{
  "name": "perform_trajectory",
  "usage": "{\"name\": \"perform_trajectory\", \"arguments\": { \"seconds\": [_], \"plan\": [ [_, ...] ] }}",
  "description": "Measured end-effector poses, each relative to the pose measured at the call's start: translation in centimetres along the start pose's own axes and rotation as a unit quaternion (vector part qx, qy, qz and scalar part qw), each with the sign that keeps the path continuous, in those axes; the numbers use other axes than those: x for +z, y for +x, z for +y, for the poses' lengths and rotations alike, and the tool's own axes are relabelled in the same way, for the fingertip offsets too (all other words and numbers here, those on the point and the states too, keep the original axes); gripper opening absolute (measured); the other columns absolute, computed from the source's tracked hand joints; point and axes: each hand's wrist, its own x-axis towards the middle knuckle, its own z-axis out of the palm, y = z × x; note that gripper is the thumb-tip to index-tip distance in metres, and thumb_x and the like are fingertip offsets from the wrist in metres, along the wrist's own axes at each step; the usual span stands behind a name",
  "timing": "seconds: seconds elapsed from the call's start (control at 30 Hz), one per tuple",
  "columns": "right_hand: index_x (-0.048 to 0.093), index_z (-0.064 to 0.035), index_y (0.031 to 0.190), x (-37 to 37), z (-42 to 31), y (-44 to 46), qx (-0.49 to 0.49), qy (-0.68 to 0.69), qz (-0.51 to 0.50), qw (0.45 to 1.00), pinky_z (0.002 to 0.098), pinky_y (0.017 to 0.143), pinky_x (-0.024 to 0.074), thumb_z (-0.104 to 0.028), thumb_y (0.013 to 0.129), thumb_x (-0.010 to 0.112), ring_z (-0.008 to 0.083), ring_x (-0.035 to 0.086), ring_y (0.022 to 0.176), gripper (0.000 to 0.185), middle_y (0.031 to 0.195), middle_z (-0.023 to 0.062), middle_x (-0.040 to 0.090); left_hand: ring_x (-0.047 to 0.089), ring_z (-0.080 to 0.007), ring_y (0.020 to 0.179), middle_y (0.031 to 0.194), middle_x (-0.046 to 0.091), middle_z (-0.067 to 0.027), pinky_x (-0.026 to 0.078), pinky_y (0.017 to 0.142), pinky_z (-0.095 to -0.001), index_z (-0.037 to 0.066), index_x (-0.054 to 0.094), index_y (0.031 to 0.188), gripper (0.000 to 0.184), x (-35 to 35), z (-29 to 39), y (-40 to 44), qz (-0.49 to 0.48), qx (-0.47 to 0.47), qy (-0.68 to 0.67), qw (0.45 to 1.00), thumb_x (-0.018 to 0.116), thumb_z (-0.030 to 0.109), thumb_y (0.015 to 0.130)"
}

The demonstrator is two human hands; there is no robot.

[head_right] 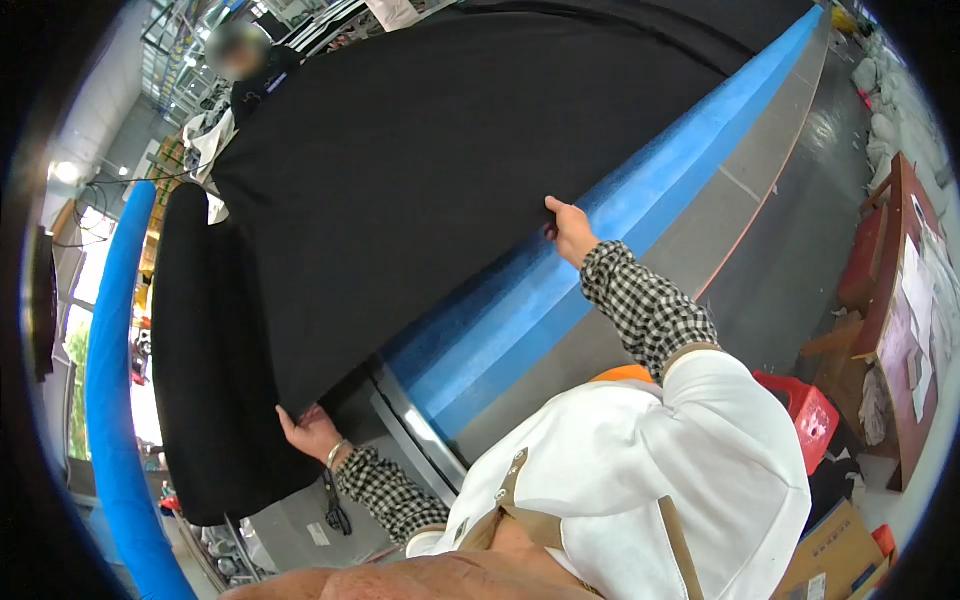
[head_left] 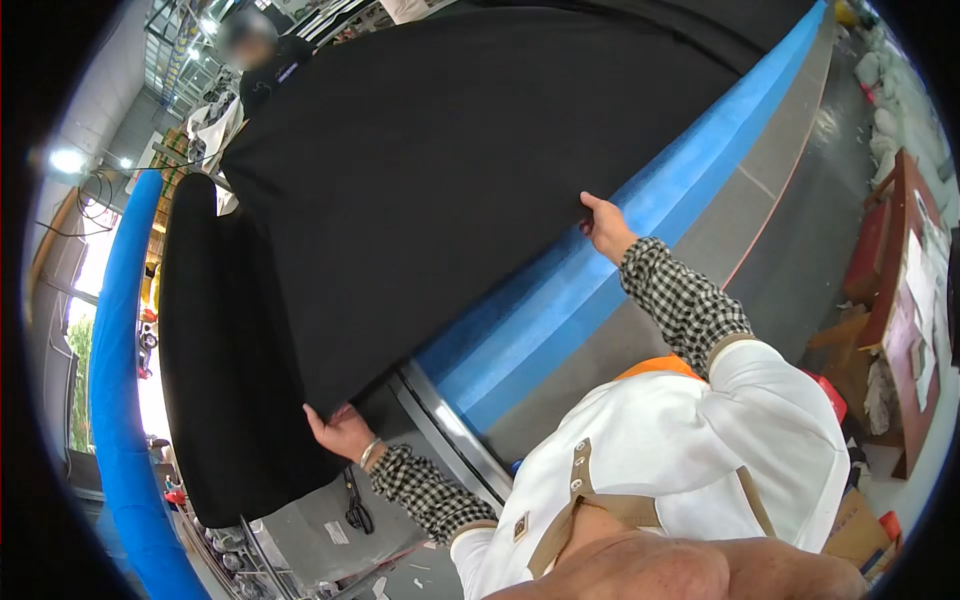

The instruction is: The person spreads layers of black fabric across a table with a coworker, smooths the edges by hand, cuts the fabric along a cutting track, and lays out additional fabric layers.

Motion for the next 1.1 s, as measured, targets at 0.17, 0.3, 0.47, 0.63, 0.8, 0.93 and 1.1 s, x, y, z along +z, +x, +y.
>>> {"name": "perform_trajectory", "arguments": {
  "seconds": [0.17,0.3,0.47,0.63,0.8,0.93,1.1],
  "plan": [
    [0.06,0.0,0.074,1.7,-0.2,-3.3,0.021,-0.199,-0.092,0.975,0.0312,0.047,0.0434,-0.029,0.086,0.071,0.0157,0.055,0.054,0.033,0.063,0.0086,0.059,0.063,-0.0213,0.086,0.108,0.069,-0.0136,0.052,0.071,-0.0312,-0.008,0.062,0.116,0.031,-11.3,-1.7,4.3,0.067,0.185,0.312,0.93,0.059,0.016,0.097],
    [0.065,0.002,0.072,2.0,3.1,-5.9,0.069,-0.316,-0.177,0.929,0.0327,0.051,0.0456,-0.036,0.088,0.069,0.0171,0.057,0.055,0.041,0.063,0.0118,0.063,0.065,-0.0253,0.097,0.117,0.068,-0.0171,0.052,0.086,-0.0357,-0.013,0.057,0.123,0.038,-12.7,-1.3,1.7,0.183,0.201,0.646,0.713,0.059,0.006,0.09],
    [0.06,0.0039,0.09,3.4,5.8,-6.1,0.156,-0.251,-0.17,0.94,0.0297,0.048,0.0426,-0.031,0.098,0.061,0.0126,0.055,0.058,0.035,0.086,0.012,0.07,0.061,-0.024,0.089,0.105,0.07,-0.0048,0.046,0.077,-0.0375,0.006,0.067,0.106,0.053,-11.0,-3.0,0.3,0.138,-0.123,-0.107,0.977,0.078,0.051,0.08],
    [0.059,0.0033,0.085,2.6,7.7,-6.1,0.188,-0.263,-0.176,0.93,0.0288,0.051,0.0449,-0.034,0.095,0.065,0.0129,0.056,0.06,0.039,0.088,0.014,0.069,0.057,-0.0184,0.076,0.091,0.063,-0.0054,0.044,0.057,-0.0262,0.006,0.063,0.107,0.041,-9.0,-11.3,-1.9,0.158,-0.261,0.071,0.95,0.073,0.042,0.089],
    [0.06,0.0032,0.101,0.9,8.1,-5.4,0.187,-0.257,-0.173,0.932,0.029,0.049,0.0439,-0.037,0.093,0.067,0.0156,0.059,0.064,0.042,0.101,0.0149,0.066,0.052,-0.0153,0.064,0.08,0.06,-0.0055,0.038,0.048,-0.0292,0.006,0.06,0.099,0.017,-8.8,-15.0,-0.5,0.223,-0.228,0.223,0.921,0.063,0.022,0.097],
    [0.054,0.0035,0.117,-3.1,7.0,-1.4,0.121,-0.21,-0.116,0.963,0.0281,0.051,0.0455,-0.044,0.092,0.065,0.0165,0.059,0.066,0.055,0.106,0.0169,0.064,0.051,-0.0151,0.064,0.083,0.061,-0.0057,0.038,0.05,-0.0299,0.004,0.059,0.099,0.016,-9.8,-14.7,-0.1,0.268,-0.192,0.159,0.931,0.06,0.02,0.098],
    [0.056,-0.0009,0.115,-6.6,2.7,4.2,0.083,-0.132,0.001,0.988,0.0271,0.05,0.0445,-0.038,0.094,0.065,0.0149,0.057,0.065,0.043,0.097,0.0129,0.063,0.058,-0.016,0.072,0.093,0.067,-0.0049,0.039,0.053,-0.0286,0.006,0.061,0.102,0.018,-12.3,-14.9,0.4,0.223,-0.172,0.134,0.95,0.061,0.024,0.096]
  ]
}}
